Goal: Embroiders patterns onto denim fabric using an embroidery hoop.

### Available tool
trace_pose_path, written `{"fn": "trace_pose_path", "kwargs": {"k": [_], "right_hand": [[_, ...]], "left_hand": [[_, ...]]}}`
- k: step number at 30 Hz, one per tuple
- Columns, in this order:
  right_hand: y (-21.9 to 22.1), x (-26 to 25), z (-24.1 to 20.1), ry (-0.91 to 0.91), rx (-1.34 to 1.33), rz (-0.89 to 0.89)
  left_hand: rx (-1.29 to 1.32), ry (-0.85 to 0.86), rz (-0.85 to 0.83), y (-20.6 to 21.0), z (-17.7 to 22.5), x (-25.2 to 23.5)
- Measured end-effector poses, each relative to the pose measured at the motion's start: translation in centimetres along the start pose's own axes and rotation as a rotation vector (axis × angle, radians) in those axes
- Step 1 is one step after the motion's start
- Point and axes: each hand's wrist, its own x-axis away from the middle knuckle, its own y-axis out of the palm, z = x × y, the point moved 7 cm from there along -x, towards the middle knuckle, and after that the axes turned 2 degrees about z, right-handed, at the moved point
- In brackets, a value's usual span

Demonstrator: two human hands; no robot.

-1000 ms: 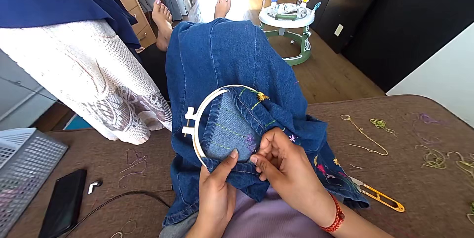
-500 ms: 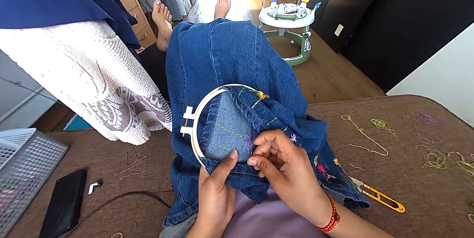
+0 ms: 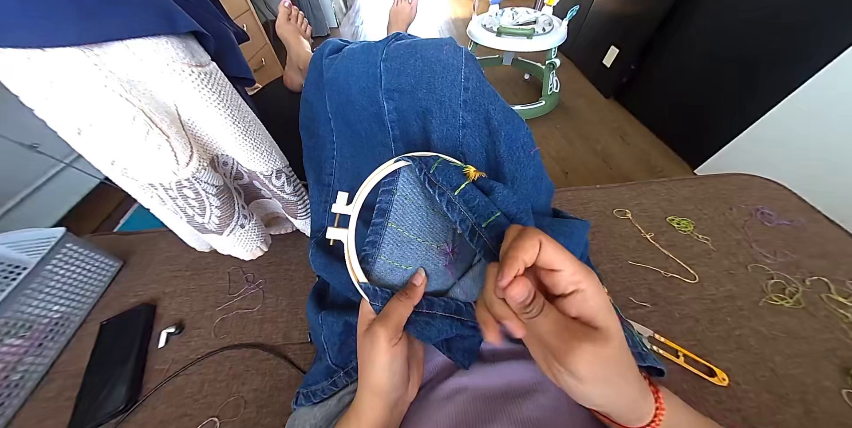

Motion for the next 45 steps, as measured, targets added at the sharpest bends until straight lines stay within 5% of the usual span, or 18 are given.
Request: {"fn": "trace_pose_path", "kwargs": {"k": [5, 13, 20, 37, 39, 45], "right_hand": [[-0.3, 1.1, 1.1, 0.298, -0.412, 0.019], [-1.5, 2.1, 3.0, 0.507, -0.508, -0.002], [-2.0, 1.1, 3.8, 0.415, -0.374, 0.112], [-0.1, 1.8, 4.7, 0.545, -0.777, 0.243], [-0.2, 1.6, 4.1, 0.458, -0.626, 0.208], [-1.1, 1.2, -3.7, -0.306, 0.253, 0.076]], "left_hand": [[0.008, -0.022, 0.056, -0.1, 0.0, 0.1], [-0.022, -0.161, 0.089, -0.2, -1.0, -0.7], [-0.068, -0.116, -0.097, 0.1, -1.4, -1.4], [-0.309, 0.201, 0.018, 0.5, -2.8, -2.4], [-0.305, 0.188, 0.017, 0.4, -2.9, -2.6], [-0.279, 0.117, -0.025, -0.2, -2.8, -2.4]]}}
